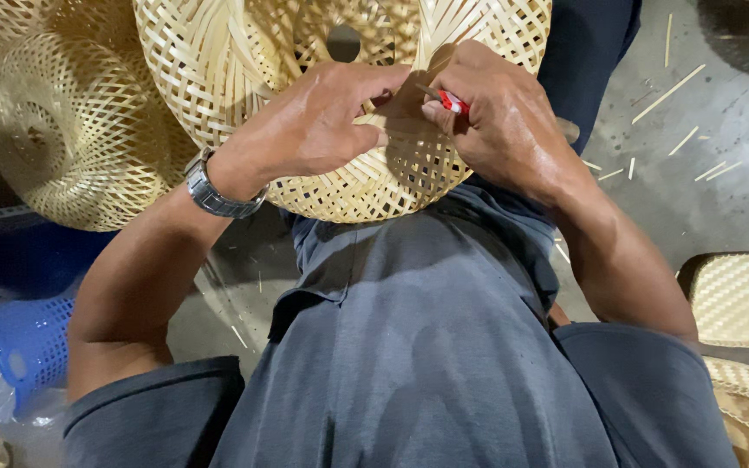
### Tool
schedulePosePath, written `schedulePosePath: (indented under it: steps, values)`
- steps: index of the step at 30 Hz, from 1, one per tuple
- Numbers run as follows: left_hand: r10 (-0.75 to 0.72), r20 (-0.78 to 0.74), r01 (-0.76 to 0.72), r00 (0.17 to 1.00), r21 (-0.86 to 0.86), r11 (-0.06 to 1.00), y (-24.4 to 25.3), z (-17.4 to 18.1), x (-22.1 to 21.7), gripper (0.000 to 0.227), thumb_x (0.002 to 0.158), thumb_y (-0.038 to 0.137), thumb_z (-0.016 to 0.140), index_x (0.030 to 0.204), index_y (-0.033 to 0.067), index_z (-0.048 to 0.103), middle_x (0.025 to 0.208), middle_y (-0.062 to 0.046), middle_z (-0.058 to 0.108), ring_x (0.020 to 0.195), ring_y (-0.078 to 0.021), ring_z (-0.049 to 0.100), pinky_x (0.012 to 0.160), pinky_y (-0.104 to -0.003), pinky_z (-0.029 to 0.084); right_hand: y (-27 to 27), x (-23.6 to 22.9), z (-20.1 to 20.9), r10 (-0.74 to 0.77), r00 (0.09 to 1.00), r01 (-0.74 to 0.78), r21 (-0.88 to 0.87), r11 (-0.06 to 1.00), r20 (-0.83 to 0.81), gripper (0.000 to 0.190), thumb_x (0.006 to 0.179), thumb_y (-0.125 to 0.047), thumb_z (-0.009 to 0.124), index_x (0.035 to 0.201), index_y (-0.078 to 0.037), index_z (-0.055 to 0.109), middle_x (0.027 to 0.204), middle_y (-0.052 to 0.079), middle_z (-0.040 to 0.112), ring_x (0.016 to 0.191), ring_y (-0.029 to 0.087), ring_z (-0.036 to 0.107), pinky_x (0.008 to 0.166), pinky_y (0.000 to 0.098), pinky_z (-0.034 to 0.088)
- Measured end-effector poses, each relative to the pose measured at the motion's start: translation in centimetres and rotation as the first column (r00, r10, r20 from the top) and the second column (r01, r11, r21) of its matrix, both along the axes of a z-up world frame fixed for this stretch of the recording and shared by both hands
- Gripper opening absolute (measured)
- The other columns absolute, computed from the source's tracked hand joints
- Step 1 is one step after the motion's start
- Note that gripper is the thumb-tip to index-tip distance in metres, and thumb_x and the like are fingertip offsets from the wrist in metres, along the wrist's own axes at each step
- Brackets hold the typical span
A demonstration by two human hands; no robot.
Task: The person sits on the floor and uses a red utility knife to trim excess bamboo strands from the rim of a woven basket. They rotate the basket to access different sections, carefully cutting the protruding material to create a smooth edge.
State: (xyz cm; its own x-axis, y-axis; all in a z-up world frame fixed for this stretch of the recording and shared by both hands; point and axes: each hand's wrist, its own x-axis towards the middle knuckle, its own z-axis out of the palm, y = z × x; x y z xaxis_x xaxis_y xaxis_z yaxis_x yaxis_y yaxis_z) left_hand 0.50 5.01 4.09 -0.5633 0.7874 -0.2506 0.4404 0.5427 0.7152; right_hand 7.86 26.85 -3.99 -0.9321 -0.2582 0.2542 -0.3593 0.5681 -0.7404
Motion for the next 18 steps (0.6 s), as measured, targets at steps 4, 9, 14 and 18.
schedulePosePath:
  steps: [4, 9, 14, 18]
  values:
    - [-0.061, -0.052, 0.066, 0.997, 0.097, 0.993, -0.3, -0.3, -0.1, 0.052, 0.084, 0.002, 0.061, 0.136, 0.0056, 0.060, 0.102, -0.020, 0.071, 0.076, -0.0299, 0.064, 0.070, -0.039, 0.051, 0.4, -0.2, 0.6, 0.043, 0.999, -0.043, -0.009, 0.999, 0.000, 0.020, 0.097, -0.007, 0.073, 0.117, -0.006, 0.068, 0.096, 0.016, 0.065, 0.090, 0.038, 0.062, 0.076, 0.0469, 0.048]
    - [-0.065, -0.023, 0.067, 0.998, 0.108, 0.992, -0.5, -0.5, -0.3, 0.055, 0.084, 0.003, 0.062, 0.139, 0.0084, 0.060, 0.105, -0.016, 0.074, 0.080, -0.0257, 0.067, 0.074, -0.036, 0.052, -0.1, -0.1, 1.2, -0.051, 0.963, 0.036, 0.059, 0.998, 0.264, 0.015, 0.100, -0.015, 0.073, 0.113, -0.009, 0.069, 0.087, 0.014, 0.067, 0.080, 0.034, 0.064, 0.073, 0.0460, 0.048]
    - [-0.016, 0.049, 0.013, 0.999, 0.067, 0.998, -0.5, -0.8, -0.3, 0.058, 0.081, 0.003, 0.059, 0.138, 0.0100, 0.062, 0.106, -0.013, 0.077, 0.076, -0.0229, 0.067, 0.073, -0.035, 0.053, -0.1, -0.1, 1.3, 0.028, 0.999, -0.026, -0.065, 0.998, 0.030, 0.013, 0.099, -0.009, 0.075, 0.110, -0.005, 0.068, 0.106, 0.012, 0.068, 0.097, 0.032, 0.066, 0.079, 0.0432, 0.050]
    - [-0.043, -0.042, 0.049, 0.998, 0.130, 0.990, -0.8, -1.2, -0.2, 0.057, 0.083, 0.003, 0.062, 0.139, 0.0082, 0.061, 0.107, -0.014, 0.075, 0.081, -0.0182, 0.068, 0.077, -0.034, 0.053, 0.2, -0.5, 1.4, 0.076, 0.997, -0.076, -0.029, 0.997, 0.002, 0.016, 0.098, -0.009, 0.077, 0.112, -0.005, 0.069, 0.105, 0.012, 0.067, 0.097, 0.033, 0.065, 0.078, 0.0438, 0.050]
